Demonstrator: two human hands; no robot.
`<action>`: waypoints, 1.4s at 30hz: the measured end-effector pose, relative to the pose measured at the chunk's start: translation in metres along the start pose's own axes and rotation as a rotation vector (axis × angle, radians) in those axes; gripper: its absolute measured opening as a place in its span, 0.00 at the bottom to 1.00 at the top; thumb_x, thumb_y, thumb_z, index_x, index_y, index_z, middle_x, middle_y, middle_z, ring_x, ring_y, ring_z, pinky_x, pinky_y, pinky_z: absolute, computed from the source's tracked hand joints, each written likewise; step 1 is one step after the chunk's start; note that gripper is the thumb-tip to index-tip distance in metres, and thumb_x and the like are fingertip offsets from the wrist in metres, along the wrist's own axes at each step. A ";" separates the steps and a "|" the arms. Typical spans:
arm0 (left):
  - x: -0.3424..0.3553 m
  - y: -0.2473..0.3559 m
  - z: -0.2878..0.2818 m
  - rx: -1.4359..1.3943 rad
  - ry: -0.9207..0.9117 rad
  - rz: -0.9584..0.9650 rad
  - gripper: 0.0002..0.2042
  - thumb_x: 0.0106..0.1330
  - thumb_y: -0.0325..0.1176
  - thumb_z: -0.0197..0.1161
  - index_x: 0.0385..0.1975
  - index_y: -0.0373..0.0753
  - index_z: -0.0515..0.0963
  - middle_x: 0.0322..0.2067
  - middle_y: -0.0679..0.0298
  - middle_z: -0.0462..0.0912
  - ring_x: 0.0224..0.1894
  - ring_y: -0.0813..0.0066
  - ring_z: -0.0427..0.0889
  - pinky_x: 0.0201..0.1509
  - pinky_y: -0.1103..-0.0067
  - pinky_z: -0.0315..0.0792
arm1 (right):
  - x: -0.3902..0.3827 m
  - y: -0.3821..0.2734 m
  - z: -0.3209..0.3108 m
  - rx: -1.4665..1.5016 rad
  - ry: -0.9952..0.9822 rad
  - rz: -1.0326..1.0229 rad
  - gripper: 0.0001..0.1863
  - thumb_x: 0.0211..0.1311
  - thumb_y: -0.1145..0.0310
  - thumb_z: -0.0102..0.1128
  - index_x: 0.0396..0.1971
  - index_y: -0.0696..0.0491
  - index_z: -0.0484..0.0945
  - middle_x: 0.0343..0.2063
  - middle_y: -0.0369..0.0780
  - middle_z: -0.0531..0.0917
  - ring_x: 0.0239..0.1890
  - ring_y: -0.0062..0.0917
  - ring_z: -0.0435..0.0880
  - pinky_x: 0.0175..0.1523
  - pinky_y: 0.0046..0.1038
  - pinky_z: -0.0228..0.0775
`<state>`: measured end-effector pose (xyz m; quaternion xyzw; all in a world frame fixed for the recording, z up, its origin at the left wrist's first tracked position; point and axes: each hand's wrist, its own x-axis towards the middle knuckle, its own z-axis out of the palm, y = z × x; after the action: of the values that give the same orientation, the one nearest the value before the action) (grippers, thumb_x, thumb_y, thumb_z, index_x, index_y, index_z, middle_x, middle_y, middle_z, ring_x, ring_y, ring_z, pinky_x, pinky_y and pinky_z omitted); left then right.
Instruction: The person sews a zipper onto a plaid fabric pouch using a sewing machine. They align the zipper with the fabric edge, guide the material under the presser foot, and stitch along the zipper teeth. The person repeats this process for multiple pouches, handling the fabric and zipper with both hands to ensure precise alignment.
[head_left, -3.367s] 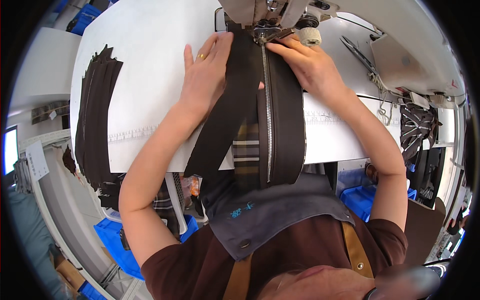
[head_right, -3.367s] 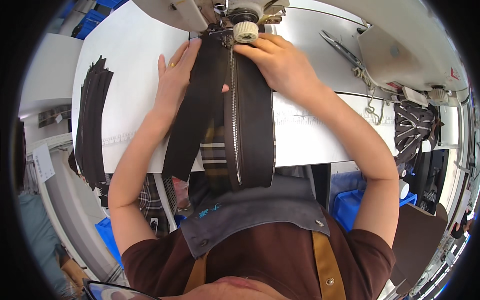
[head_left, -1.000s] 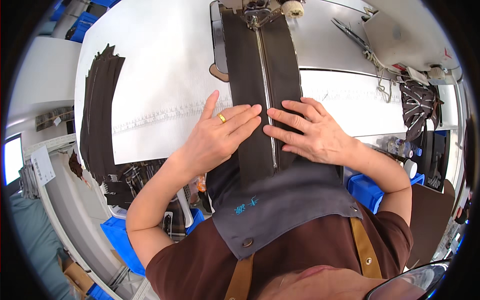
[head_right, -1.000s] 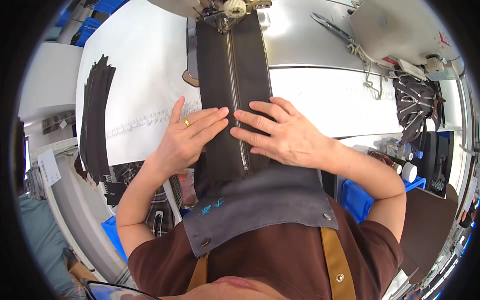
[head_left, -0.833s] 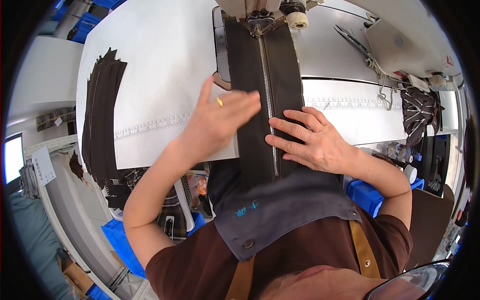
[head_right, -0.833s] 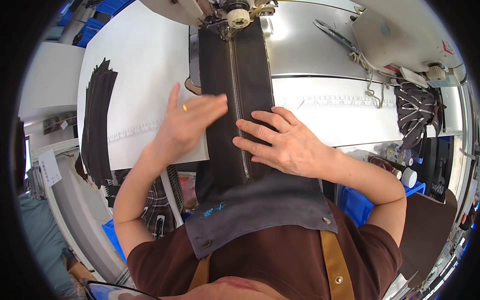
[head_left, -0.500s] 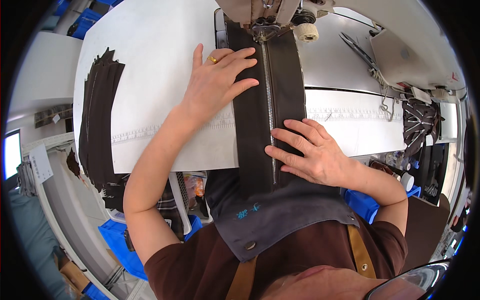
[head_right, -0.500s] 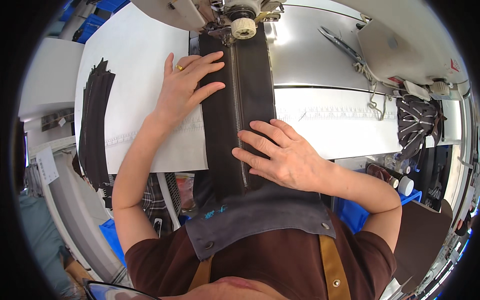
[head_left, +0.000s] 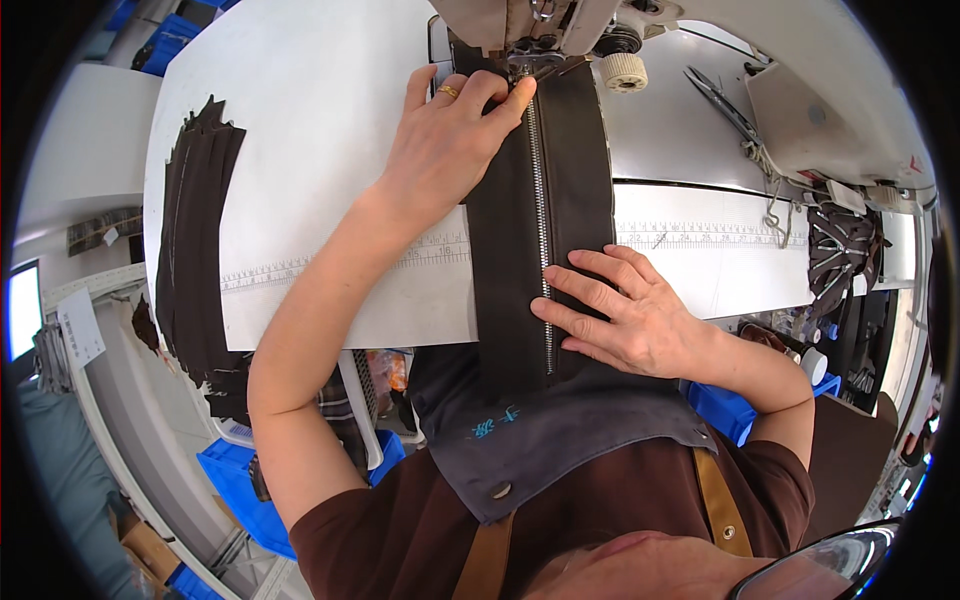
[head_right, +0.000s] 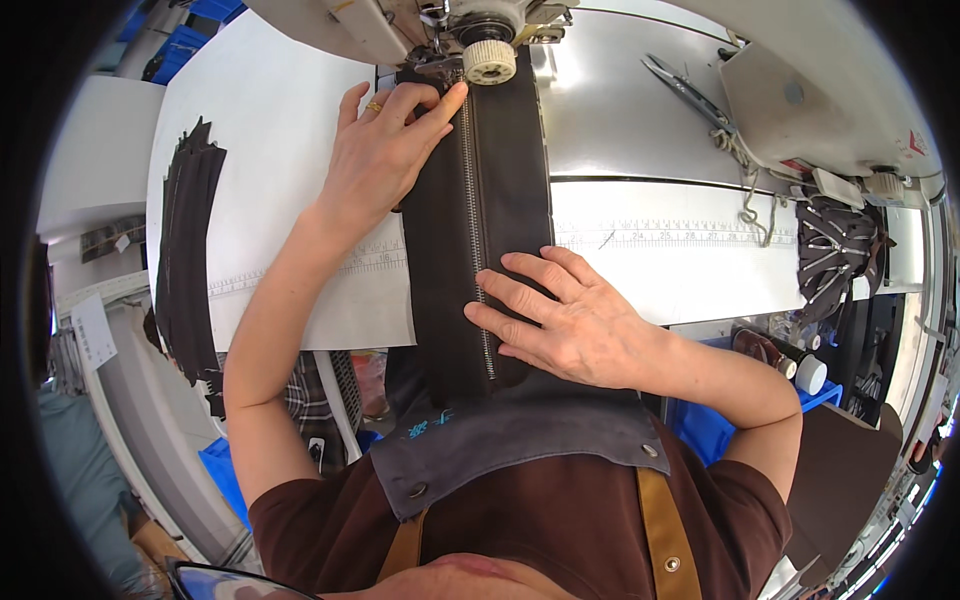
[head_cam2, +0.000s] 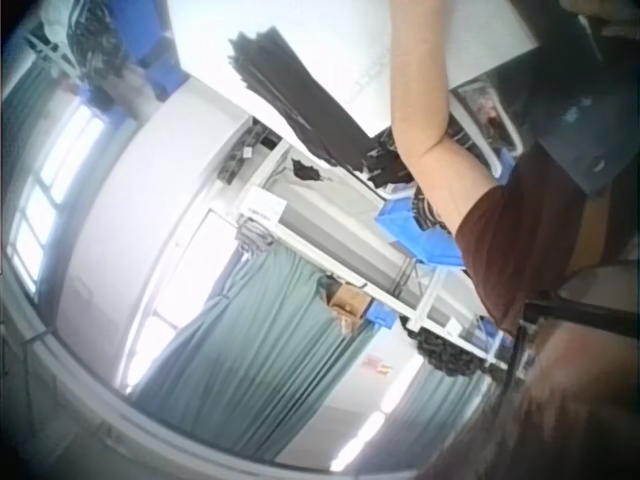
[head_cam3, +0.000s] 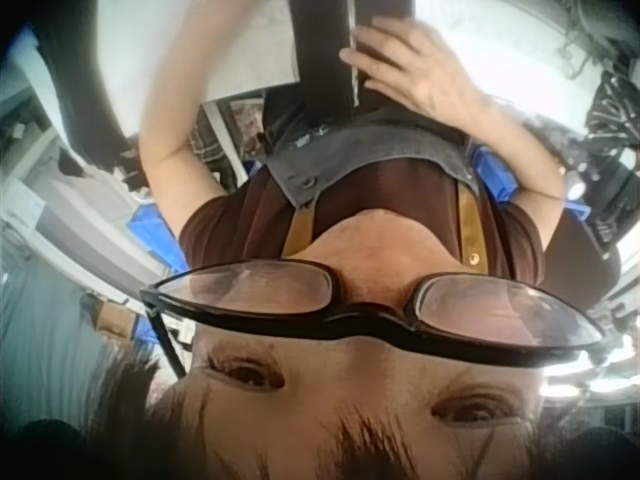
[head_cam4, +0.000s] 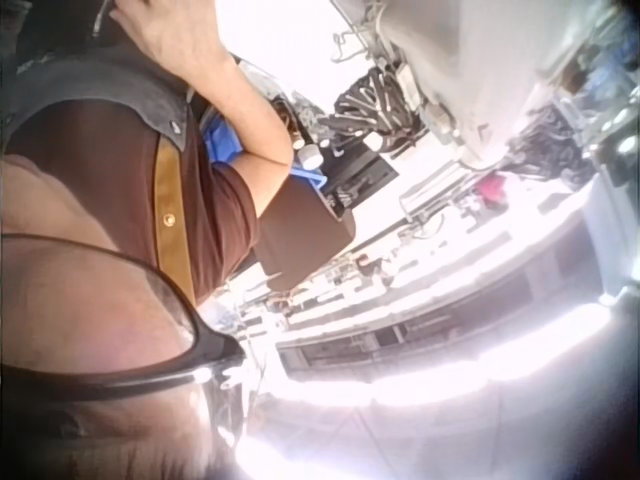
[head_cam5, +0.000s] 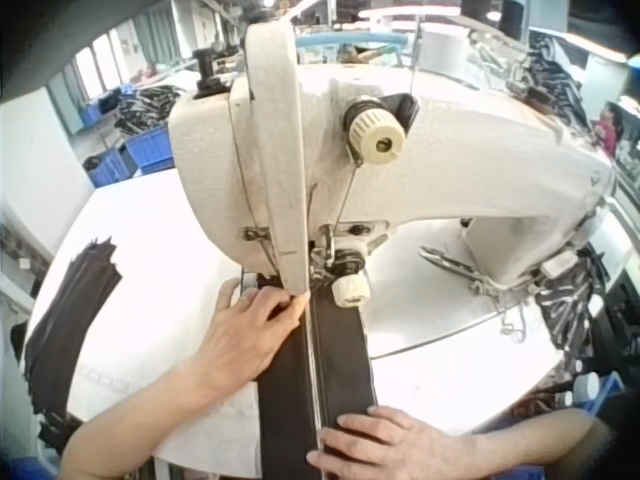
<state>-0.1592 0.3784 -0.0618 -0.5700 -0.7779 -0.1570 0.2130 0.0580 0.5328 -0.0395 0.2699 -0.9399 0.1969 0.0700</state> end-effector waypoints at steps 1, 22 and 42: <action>-0.001 0.000 0.000 -0.005 -0.004 -0.004 0.20 0.59 0.24 0.57 0.53 0.43 0.76 0.36 0.68 0.73 0.37 0.72 0.78 0.57 0.64 0.60 | 0.000 0.000 0.000 -0.002 0.001 -0.002 0.27 0.51 0.59 0.69 0.53 0.45 0.76 0.55 0.38 0.72 0.57 0.33 0.70 0.59 0.38 0.64; -0.010 0.005 -0.012 -0.023 -0.041 -0.080 0.20 0.58 0.46 0.65 0.51 0.51 0.78 0.45 0.72 0.78 0.46 0.69 0.78 0.62 0.48 0.57 | 0.002 0.004 0.002 0.000 -0.018 0.016 0.30 0.49 0.59 0.69 0.56 0.43 0.76 0.57 0.37 0.72 0.59 0.34 0.69 0.60 0.40 0.62; -0.014 -0.001 -0.013 -0.079 -0.048 -0.050 0.17 0.57 0.48 0.65 0.45 0.52 0.81 0.47 0.72 0.80 0.48 0.70 0.77 0.64 0.48 0.56 | 0.002 0.003 -0.001 -0.024 -0.036 0.024 0.31 0.49 0.60 0.69 0.57 0.43 0.75 0.59 0.38 0.71 0.59 0.35 0.69 0.60 0.40 0.63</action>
<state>-0.1546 0.3602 -0.0580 -0.5620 -0.7899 -0.1789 0.1677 0.0543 0.5342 -0.0394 0.2614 -0.9464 0.1817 0.0539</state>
